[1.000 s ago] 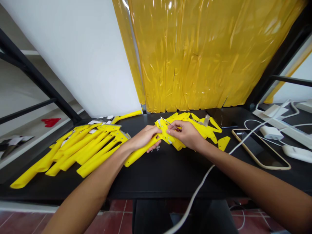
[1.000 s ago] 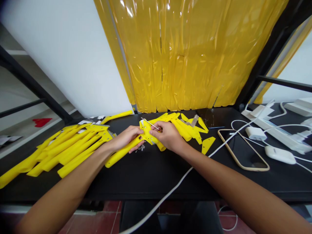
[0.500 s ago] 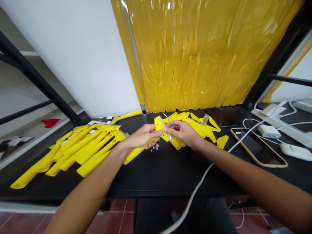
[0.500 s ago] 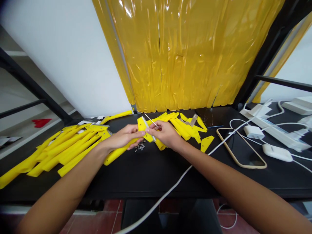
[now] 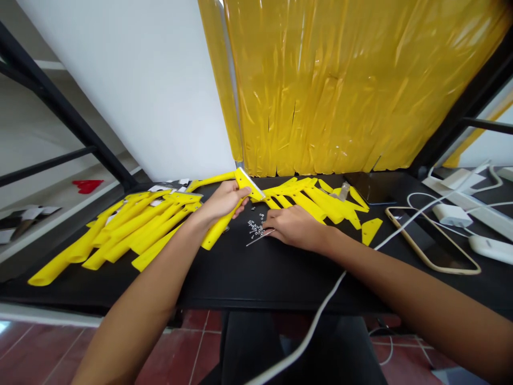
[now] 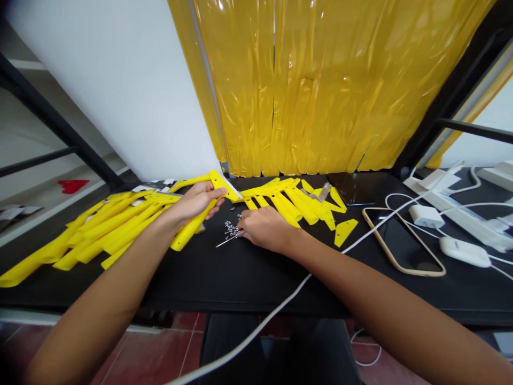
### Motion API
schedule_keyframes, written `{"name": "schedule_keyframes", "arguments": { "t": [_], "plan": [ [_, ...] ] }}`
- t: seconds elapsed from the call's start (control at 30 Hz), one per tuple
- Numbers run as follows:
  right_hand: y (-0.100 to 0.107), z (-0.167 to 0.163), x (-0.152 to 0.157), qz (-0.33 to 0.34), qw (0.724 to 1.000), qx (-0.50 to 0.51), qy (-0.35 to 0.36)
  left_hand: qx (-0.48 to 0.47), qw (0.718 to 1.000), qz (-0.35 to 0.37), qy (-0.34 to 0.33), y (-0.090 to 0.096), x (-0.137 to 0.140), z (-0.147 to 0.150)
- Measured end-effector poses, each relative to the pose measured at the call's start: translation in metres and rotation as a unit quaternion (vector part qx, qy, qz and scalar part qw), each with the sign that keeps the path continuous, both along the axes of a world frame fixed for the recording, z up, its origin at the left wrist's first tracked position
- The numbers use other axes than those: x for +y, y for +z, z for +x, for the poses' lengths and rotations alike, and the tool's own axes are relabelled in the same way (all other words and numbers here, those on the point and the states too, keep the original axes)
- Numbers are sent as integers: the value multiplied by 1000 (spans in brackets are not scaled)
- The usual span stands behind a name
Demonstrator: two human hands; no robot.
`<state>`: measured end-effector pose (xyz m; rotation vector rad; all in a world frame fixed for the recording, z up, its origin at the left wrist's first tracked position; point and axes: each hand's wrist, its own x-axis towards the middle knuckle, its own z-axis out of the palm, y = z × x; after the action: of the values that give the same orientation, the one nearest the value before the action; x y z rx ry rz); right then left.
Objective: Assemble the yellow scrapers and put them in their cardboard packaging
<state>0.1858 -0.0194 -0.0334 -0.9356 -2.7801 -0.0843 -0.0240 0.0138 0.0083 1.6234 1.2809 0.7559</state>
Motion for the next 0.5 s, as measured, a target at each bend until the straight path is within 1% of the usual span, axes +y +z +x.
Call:
{"name": "schedule_keyframes", "arguments": {
  "t": [0.17, 0.37, 0.5],
  "plan": [
    [-3, -4, 3, -17, 999, 29, -6, 15, 1000, -5, -5, -1, -2, 2],
    [-2, -3, 5, -46, 997, 58, -12, -2, 999, -1, -35, -2, -1, 2],
    [-2, -2, 5, -52, 996, 65, -9, -8, 999, -4, -33, -2, -2, 2]
  ]
}}
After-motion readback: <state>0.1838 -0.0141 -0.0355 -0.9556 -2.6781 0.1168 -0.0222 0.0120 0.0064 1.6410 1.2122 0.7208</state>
